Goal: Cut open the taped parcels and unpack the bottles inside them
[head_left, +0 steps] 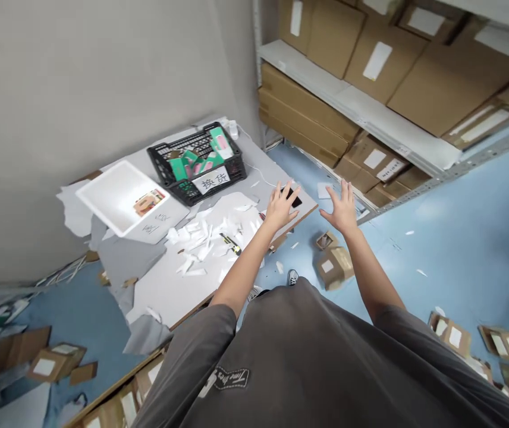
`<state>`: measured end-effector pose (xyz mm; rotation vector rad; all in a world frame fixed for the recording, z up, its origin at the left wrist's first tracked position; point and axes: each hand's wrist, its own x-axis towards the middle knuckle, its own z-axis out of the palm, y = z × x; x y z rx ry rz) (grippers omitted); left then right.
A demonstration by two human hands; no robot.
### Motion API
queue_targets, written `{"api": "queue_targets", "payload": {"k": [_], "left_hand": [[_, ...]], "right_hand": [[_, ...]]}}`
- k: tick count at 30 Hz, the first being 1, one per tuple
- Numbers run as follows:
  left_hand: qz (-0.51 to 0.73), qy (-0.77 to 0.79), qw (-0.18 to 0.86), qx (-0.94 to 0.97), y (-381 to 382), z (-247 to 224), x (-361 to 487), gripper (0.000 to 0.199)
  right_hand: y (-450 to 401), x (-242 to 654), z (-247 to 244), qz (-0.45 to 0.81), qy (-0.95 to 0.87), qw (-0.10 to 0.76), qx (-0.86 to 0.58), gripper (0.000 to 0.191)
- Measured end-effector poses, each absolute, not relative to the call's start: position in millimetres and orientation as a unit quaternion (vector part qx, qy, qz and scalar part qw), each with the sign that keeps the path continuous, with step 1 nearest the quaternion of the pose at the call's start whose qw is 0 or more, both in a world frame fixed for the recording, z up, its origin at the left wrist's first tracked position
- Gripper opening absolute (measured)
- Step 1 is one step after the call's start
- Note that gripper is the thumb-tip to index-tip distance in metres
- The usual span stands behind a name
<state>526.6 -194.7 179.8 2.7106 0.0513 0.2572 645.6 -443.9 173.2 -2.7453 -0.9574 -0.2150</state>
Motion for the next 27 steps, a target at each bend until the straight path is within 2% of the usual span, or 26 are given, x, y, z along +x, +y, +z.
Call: {"api": "queue_targets", "payload": {"k": [6, 12, 17, 23, 27], "left_hand": [[0.134, 0.088, 0.221, 0.962, -108.7, 176.9, 472.0, 0.093], [0.139, 0.131, 0.246, 0.95, -66.4, 142.4, 473.3, 0.09], [0.105, 0.169, 0.275, 0.941, -75.2, 84.7, 519.8, 0.089], [0.041, 0.207, 0.305, 0.929, -108.1, -8.0, 599.6, 0.087], [0.017, 0.221, 0.334, 0.916, -119.8, -61.3, 646.8, 0.09]], "right_hand": [[-346.1, 626.2, 177.7, -0.068, -0.41, 0.13, -0.9, 0.096], [-311.0, 657.8, 140.8, -0.019, -0.442, 0.114, -0.89, 0.1], [-312.6, 730.9, 71.5, 0.031, -0.447, 0.105, -0.888, 0.098], [-304.9, 825.2, -39.3, 0.109, -0.467, 0.092, -0.873, 0.098], [-296.9, 853.8, -108.3, 0.168, -0.459, 0.08, -0.869, 0.1]]}}
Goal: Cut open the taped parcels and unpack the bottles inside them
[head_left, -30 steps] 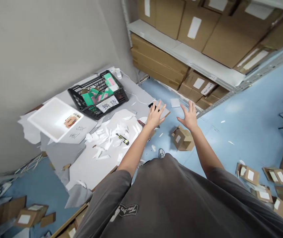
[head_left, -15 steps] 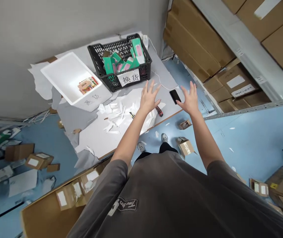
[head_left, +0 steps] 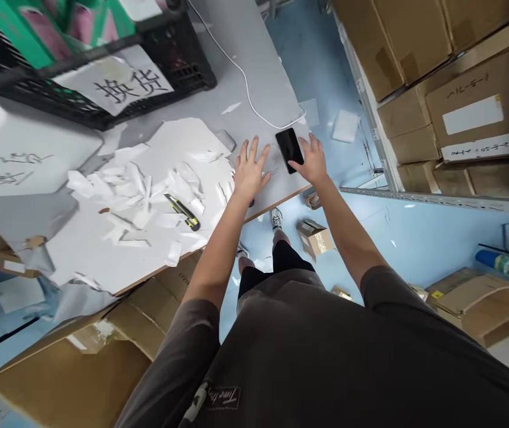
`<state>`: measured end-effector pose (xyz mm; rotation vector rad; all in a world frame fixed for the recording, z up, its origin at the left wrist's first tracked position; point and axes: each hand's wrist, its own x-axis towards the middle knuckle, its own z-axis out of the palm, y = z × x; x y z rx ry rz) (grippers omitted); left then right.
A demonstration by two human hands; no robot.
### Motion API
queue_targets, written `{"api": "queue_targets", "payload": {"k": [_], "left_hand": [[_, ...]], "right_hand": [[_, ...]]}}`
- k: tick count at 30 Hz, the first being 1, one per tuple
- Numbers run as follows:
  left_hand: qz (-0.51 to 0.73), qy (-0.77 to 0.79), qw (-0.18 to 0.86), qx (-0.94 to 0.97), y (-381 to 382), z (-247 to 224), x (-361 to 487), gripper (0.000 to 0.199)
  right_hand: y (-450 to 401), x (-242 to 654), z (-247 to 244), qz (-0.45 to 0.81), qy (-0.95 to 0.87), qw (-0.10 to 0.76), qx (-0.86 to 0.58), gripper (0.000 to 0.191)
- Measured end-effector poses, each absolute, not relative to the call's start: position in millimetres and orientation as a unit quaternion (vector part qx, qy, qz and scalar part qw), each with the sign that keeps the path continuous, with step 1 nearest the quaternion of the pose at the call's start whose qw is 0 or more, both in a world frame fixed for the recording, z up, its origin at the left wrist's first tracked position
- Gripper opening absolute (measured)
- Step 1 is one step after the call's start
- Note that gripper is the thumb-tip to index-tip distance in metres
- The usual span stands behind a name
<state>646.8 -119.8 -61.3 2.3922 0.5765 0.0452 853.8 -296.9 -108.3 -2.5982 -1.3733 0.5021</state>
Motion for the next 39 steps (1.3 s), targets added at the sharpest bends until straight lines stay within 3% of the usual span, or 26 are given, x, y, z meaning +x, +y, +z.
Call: {"api": "queue_targets", "payload": {"k": [4, 7, 16, 28, 39], "left_hand": [[0.007, 0.234, 0.346, 0.908, -126.3, -93.6, 674.2, 0.087], [-0.017, 0.243, 0.339, 0.909, -131.5, -105.1, 681.1, 0.084], [-0.055, 0.248, 0.331, 0.909, -144.0, -126.2, 673.1, 0.072], [-0.059, 0.245, 0.317, 0.914, -154.7, -118.9, 666.4, 0.078], [-0.077, 0.257, 0.298, 0.916, -158.9, -116.5, 665.4, 0.074]], "right_hand": [[-290.7, 849.8, -153.9, 0.211, -0.404, 0.061, -0.888, 0.093], [-284.9, 840.1, -171.7, 0.208, -0.383, 0.098, -0.895, 0.084], [-270.4, 824.4, -182.7, 0.161, -0.335, 0.151, -0.916, 0.059], [-289.7, 843.3, -158.4, 0.172, -0.372, 0.169, -0.896, 0.075], [-313.1, 872.6, -170.8, 0.154, -0.358, 0.185, -0.902, 0.061]]}}
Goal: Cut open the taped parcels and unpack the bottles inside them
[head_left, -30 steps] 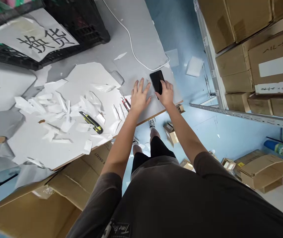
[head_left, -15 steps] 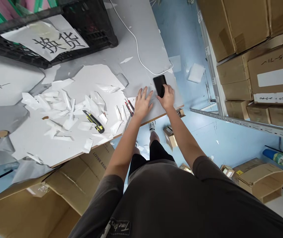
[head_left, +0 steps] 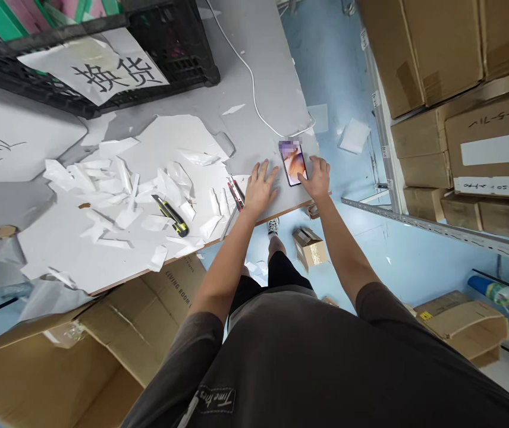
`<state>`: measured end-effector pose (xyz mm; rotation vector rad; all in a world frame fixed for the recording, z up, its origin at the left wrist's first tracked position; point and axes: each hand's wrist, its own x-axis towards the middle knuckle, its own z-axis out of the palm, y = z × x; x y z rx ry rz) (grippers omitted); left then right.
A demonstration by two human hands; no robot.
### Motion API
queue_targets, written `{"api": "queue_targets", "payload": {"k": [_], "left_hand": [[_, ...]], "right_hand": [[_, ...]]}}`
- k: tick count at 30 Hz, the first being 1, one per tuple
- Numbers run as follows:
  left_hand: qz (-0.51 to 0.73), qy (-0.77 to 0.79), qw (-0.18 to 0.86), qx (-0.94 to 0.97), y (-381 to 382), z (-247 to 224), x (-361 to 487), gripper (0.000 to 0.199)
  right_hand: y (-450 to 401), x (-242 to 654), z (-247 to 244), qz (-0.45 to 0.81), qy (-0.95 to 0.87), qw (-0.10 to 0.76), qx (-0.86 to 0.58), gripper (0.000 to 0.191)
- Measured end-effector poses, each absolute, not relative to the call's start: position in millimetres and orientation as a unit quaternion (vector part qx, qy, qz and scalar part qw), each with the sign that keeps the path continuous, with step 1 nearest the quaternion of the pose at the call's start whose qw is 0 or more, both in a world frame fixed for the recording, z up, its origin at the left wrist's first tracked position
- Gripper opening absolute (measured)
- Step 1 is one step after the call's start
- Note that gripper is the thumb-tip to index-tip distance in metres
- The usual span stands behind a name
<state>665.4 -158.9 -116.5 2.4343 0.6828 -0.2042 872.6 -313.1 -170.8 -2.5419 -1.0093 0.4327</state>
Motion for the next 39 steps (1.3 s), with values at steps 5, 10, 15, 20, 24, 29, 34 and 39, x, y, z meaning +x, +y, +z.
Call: {"api": "queue_targets", "payload": {"k": [5, 10, 15, 20, 24, 29, 34, 39], "left_hand": [[-0.068, 0.26, 0.301, 0.915, -155.1, -119.2, 661.4, 0.076], [-0.054, 0.278, 0.292, 0.913, -146.1, -103.9, 651.8, 0.079], [-0.03, 0.309, 0.274, 0.91, -130.0, -59.1, 638.5, 0.084], [0.029, 0.347, 0.241, 0.906, -110.6, 3.6, 612.0, 0.086], [0.078, 0.363, 0.217, 0.903, -97.9, 50.5, 573.3, 0.087], [0.123, 0.409, 0.191, 0.884, -88.5, 104.9, 489.3, 0.081], [0.158, 0.463, 0.157, 0.858, -85.1, 147.6, 362.5, 0.085], [0.182, 0.543, 0.11, 0.812, -91.7, 174.1, 210.7, 0.086]], "right_hand": [[-280.6, 888.9, -182.4, 0.099, -0.327, 0.204, -0.918, 0.057], [-270.2, 893.6, -137.6, 0.079, -0.357, 0.217, -0.905, 0.059], [-280.3, 883.5, -69.8, 0.056, -0.407, 0.191, -0.892, 0.065], [-269.9, 868.5, -3.4, 0.034, -0.441, 0.196, -0.875, 0.071], [-250.4, 841.4, 45.7, -0.003, -0.476, 0.204, -0.856, 0.069], [-223.2, 777.2, 96.8, -0.035, -0.525, 0.211, -0.824, 0.067], [-179.4, 665.3, 141.0, -0.053, -0.601, 0.233, -0.763, 0.067], [-120.7, 513.6, 171.7, -0.032, -0.694, 0.265, -0.669, 0.067]]}}
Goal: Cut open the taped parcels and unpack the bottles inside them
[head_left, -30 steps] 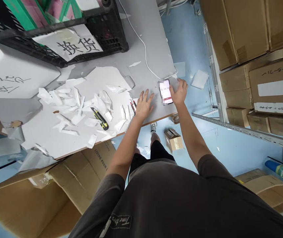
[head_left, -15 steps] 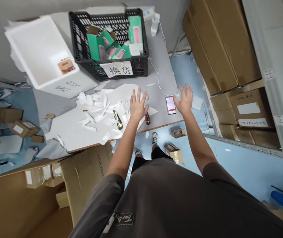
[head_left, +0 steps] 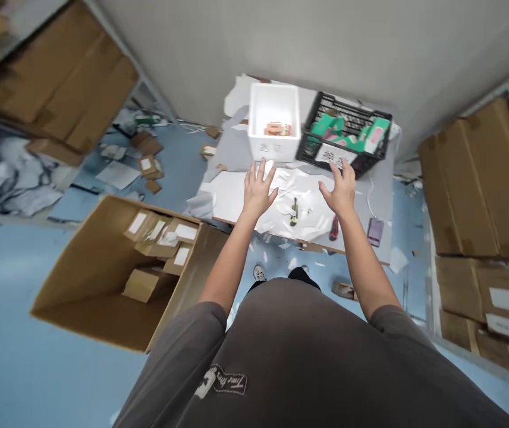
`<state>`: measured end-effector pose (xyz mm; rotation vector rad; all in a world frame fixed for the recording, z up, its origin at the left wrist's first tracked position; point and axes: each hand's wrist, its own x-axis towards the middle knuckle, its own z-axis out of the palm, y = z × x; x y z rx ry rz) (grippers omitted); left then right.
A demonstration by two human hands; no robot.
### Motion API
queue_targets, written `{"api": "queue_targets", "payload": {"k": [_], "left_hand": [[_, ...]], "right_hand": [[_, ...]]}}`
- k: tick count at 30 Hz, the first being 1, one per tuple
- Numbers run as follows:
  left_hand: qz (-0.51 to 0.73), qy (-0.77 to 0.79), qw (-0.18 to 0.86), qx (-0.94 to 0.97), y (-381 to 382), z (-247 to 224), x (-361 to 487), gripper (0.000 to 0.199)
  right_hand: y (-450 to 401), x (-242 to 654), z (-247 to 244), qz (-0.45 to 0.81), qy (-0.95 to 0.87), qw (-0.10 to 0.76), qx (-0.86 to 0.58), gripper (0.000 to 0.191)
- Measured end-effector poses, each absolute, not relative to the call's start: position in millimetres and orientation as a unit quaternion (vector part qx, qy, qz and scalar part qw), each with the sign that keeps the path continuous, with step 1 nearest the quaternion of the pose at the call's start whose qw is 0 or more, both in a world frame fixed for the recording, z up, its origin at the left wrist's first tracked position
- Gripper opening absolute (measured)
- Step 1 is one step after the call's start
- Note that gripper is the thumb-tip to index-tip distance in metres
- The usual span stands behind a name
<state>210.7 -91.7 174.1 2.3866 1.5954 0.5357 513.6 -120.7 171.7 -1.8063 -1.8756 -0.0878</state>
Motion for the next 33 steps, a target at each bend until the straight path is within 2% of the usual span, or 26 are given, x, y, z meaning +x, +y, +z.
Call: {"api": "queue_targets", "payload": {"k": [6, 11, 21, 27, 33], "left_hand": [[0.192, 0.681, 0.068, 0.703, -131.6, 186.7, 37.3, 0.085], [0.19, 0.795, 0.036, 0.574, -190.5, 188.8, -74.3, 0.085], [0.17, 0.929, -0.019, 0.329, -333.0, 193.8, -189.7, 0.085], [0.184, 0.948, -0.016, 0.258, -392.1, 159.3, -234.4, 0.084], [0.198, 0.953, 0.034, 0.227, -426.7, 91.0, -301.4, 0.087]], "right_hand": [[-57.0, 330.4, 179.0, 0.019, -0.796, 0.257, -0.548, 0.07], [-21.6, 187.3, 177.7, 0.069, -0.875, 0.245, -0.411, 0.071], [-41.5, -43.6, 177.1, 0.156, -0.956, 0.197, -0.154, 0.073], [-78.3, -133.3, 163.5, 0.167, -0.97, 0.164, -0.07, 0.072], [-116.0, -208.0, 124.4, 0.169, -0.977, 0.114, -0.065, 0.071]]}}
